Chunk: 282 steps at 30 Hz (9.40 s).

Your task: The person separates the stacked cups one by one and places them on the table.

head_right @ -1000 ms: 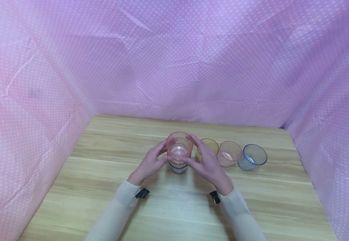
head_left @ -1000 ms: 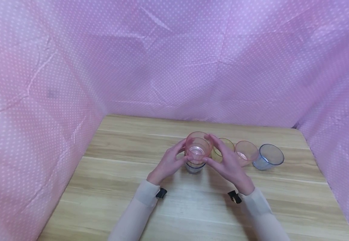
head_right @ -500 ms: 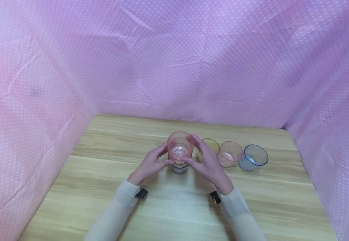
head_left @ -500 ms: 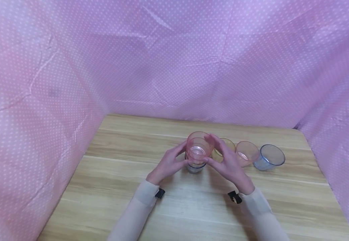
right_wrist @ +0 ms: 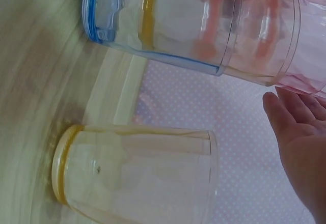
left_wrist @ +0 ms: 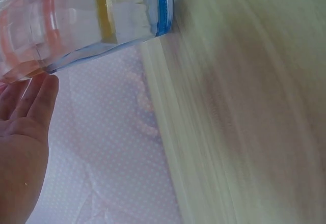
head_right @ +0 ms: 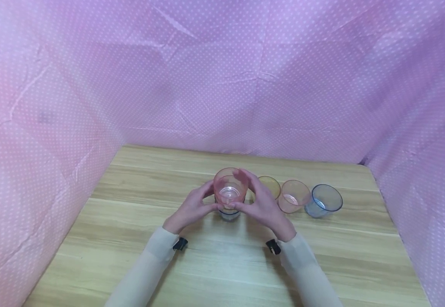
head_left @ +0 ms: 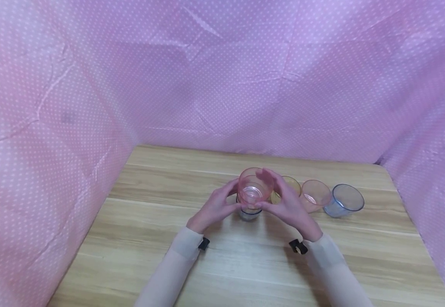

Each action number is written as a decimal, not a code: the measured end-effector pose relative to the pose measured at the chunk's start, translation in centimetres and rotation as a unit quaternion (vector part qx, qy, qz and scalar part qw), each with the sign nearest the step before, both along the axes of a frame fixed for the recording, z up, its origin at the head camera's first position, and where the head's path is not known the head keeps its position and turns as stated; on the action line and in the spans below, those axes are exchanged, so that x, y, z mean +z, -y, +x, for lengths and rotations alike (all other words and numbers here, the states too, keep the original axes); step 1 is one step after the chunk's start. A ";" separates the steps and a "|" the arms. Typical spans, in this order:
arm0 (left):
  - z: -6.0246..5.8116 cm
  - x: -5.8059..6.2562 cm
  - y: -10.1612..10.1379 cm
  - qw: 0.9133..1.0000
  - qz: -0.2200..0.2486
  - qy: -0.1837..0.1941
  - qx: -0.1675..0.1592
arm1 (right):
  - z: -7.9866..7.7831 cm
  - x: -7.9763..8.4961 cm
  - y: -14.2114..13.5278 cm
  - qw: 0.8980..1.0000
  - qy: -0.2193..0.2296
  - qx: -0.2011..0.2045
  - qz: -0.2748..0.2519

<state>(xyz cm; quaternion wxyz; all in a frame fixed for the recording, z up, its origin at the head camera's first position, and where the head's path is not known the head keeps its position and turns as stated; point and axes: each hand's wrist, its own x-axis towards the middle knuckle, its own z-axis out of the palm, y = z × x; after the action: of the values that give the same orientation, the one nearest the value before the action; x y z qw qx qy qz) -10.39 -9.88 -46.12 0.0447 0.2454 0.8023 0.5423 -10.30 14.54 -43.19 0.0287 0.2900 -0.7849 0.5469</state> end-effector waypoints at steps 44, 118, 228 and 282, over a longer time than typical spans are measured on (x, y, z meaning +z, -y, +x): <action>0.3 -0.1 0.2 0.997 -0.042 -0.060 -0.021 | 0.4 -0.2 0.4 1.000 0.000 -0.027 -0.006; 0.3 -0.1 0.2 0.999 -0.032 -0.034 -0.021 | 0.7 0.1 0.6 0.989 -0.041 -0.037 -0.138; 0.3 -0.1 0.3 0.998 -0.037 -0.045 -0.020 | 8.2 -2.9 -14.5 0.957 -0.003 -0.162 -0.241; 0.2 -0.2 0.4 0.998 -0.047 -0.040 -0.013 | 10.7 -6.6 -21.0 0.956 0.116 -0.259 0.080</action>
<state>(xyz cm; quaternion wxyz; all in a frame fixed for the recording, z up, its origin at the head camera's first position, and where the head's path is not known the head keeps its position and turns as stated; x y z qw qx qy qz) -10.16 -10.24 -46.29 0.0312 0.2753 0.8246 0.4931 0.41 35.49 -49.82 0.0552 0.0128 -0.8723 0.4857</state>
